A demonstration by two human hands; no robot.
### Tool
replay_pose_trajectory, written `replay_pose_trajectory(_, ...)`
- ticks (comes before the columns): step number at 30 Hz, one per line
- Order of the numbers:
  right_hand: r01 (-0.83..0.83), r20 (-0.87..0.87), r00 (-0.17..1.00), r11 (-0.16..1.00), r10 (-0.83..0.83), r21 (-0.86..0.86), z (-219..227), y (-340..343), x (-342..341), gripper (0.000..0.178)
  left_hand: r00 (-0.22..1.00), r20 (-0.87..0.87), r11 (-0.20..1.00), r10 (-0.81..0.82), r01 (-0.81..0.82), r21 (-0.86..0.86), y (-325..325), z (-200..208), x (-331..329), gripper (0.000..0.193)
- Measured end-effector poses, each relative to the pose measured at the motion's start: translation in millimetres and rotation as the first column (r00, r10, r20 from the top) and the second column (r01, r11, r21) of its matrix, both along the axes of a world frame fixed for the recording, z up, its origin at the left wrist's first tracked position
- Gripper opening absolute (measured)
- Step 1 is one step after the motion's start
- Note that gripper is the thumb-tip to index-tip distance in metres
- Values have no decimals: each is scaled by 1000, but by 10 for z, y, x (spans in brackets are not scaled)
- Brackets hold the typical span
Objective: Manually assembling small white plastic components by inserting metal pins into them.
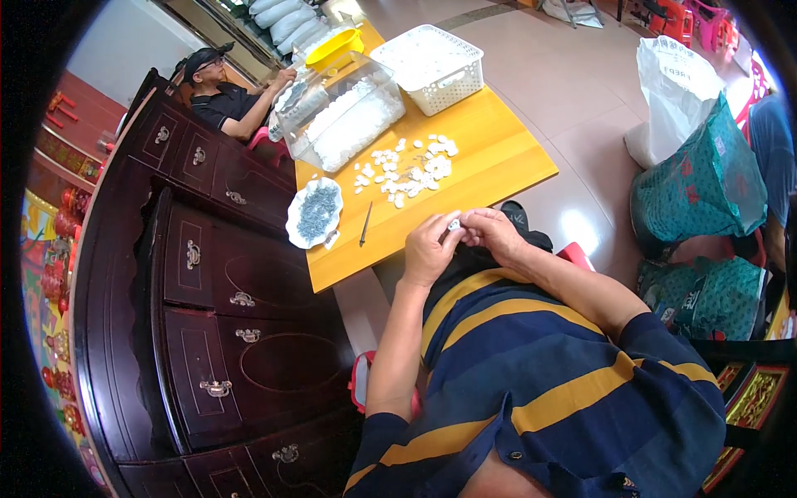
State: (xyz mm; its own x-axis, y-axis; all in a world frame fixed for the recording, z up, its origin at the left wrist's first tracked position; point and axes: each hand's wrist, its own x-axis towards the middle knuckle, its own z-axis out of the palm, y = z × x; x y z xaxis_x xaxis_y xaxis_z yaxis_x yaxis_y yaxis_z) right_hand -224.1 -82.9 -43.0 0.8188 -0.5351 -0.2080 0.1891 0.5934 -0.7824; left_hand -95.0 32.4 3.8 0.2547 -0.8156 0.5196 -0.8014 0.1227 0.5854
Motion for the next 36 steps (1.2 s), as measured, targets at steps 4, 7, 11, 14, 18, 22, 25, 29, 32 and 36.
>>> replay_pose_trajectory(4,-11,11,1000,1000,11,-18,-19,-21,-2,17,1000,19,1000,17,-17,-16,-11,3,-20,22)
replay_pose_trajectory(7,-8,4,1000,1000,9,-20,-13,-15,-3,17,999,36,1000,28,-27,-14,-12,3,-24,21)
replay_pose_trajectory(11,-9,-9,1000,1000,8,-27,-21,-13,-2,17,999,44,999,31,-30,-19,-10,-2,-16,20)
replay_pose_trajectory(14,-12,-7,1000,1000,12,-25,-31,-14,-4,17,998,47,1000,30,-29,-9,-4,-5,-13,19)
replay_pose_trajectory(18,-10,-10,1000,1000,10,-28,-34,-22,-7,17,999,32,999,34,-34,-3,-4,16,-32,20)
replay_pose_trajectory(22,-18,-15,1000,999,17,-34,22,-14,-33,17,1000,-21,1000,23,-23,-10,-9,-5,-25,22)
replay_pose_trajectory(25,-14,-19,1000,1000,14,-13,50,4,-36,18,998,-59,1000,16,-15,16,-9,-21,-9,24)
replay_pose_trajectory(29,-46,-29,999,997,44,-65,15,6,-21,16,997,-78,999,17,-14,39,14,-4,30,25)
replay_pose_trajectory(32,-73,-28,997,993,71,-88,-78,-28,-11,16,997,-75,996,21,-14,85,-5,13,39,25)
replay_pose_trajectory(36,-46,-61,997,998,44,-37,99,81,10,20,994,-106,997,-8,16,74,2,-40,100,28)
